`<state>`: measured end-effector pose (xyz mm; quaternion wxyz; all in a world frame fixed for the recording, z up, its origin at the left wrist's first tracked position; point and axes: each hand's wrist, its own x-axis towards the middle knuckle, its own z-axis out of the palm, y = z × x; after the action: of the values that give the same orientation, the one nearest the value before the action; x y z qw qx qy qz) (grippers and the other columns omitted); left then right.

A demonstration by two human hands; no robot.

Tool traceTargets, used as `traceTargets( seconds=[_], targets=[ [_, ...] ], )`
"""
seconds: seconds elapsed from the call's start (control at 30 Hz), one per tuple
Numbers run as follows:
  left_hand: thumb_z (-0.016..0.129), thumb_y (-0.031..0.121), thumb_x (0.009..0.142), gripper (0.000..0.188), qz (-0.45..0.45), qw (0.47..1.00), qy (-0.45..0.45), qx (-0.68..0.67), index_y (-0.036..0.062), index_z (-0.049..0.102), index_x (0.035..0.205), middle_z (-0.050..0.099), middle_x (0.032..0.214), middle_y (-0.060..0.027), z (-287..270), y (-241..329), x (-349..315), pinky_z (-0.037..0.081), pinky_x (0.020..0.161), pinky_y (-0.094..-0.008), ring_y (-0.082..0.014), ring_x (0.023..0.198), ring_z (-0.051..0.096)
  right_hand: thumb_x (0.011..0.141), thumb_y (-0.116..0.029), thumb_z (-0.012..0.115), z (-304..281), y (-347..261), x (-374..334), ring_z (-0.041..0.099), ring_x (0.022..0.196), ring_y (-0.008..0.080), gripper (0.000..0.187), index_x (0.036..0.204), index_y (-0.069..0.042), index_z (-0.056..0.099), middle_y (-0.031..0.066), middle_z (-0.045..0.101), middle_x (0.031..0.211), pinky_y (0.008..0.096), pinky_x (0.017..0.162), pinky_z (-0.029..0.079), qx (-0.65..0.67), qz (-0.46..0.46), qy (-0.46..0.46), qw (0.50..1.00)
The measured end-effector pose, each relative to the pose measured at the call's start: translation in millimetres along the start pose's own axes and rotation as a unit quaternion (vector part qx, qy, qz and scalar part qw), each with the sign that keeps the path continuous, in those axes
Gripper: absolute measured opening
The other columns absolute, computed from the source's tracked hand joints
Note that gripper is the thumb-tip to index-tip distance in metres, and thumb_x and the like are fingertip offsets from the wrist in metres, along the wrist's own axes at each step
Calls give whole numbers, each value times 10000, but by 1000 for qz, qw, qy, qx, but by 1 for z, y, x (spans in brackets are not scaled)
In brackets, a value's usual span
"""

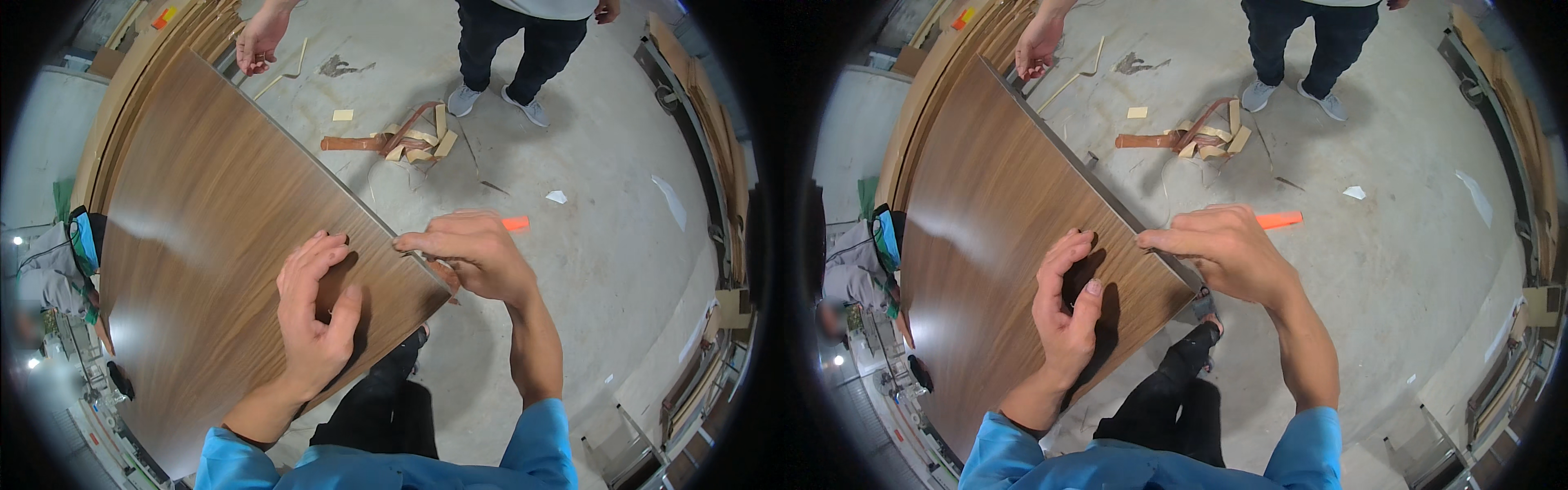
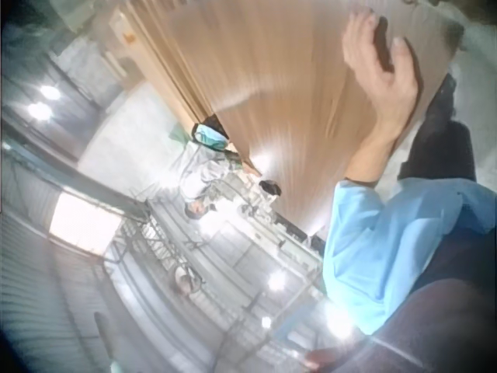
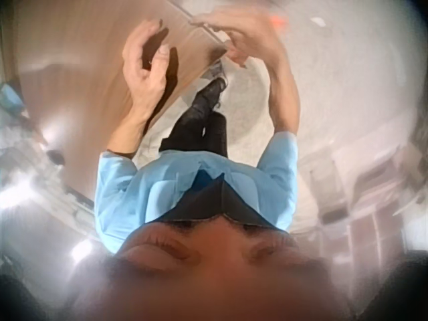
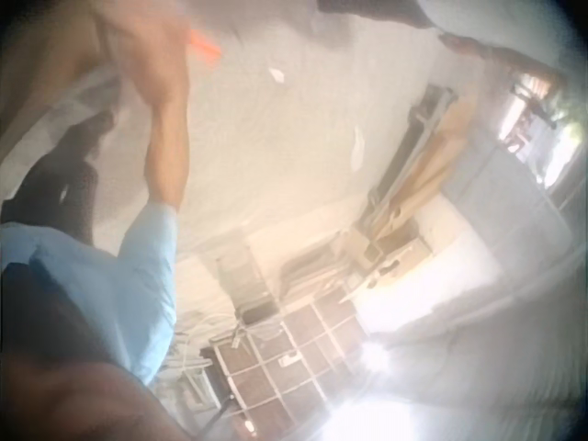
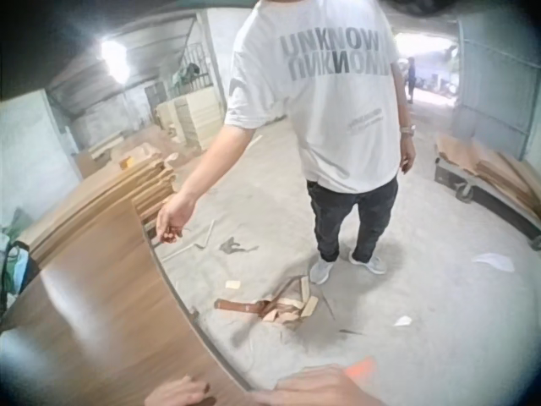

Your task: The person applies a finish to a large wooden tabletop using a small brush and a cloth. They repeatedly dip the brush into a container, apply the finish to the table surface, and wipe the area with a cloth. Other people are present in the workshop, and one also wipes the table.

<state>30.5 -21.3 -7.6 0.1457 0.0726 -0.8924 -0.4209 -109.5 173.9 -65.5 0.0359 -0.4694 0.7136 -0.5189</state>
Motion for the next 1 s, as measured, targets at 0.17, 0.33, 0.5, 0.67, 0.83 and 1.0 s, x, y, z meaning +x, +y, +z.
traceTargets(
  seconds=[0.17,0.33,0.5,0.67,0.83,1.0],
  targets=[
    [641,67,816,378,-12,1000,-8,8,14,605,1188,632,1269,-150,-2,1,5,317,1108,-478,-366,1291,513,599,-59,728,-5,6,6,503,524,193,439,1021,-176,764,3,499,587,339,493,348,-8,-72,-34,997],
    [648,77,812,395,-20,999,-9,47,10,603,1198,630,1269,-156,-1,7,17,325,1097,-483,-366,1280,520,589,29,694,-42,-3,-21,561,564,164,546,1054,-247,763,-41,602,660,332,504,380,31,-33,-115,992],
    [665,79,799,421,-8,988,12,154,3,601,1209,612,1279,-183,6,17,19,364,1074,-454,-377,1254,536,630,-98,669,-40,22,2,517,538,122,328,913,-207,793,-58,604,653,296,492,357,86,-80,-70,991],
    [695,91,790,456,-40,969,60,238,-11,595,1222,597,1294,-193,16,23,18,425,1045,-461,-381,1246,539,640,-144,686,-17,42,23,521,571,115,469,1091,-255,750,-68,519,661,296,503,372,63,-220,-130,965],
    [726,148,784,499,-33,953,78,291,1,592,1242,581,1322,-185,25,27,15,430,1021,-443,-374,1214,552,659,-140,715,-39,39,12,512,572,97,486,1127,-269,733,-77,477,642,274,494,365,72,-325,-202,921],
    [721,223,820,532,-35,945,74,318,16,569,1286,570,1340,-177,28,28,12,427,1006,-431,-358,1208,552,669,-158,714,-35,55,27,526,582,91,479,1129,-291,726,-68,454,624,257,510,384,91,-260,-200,940]
  ],
)
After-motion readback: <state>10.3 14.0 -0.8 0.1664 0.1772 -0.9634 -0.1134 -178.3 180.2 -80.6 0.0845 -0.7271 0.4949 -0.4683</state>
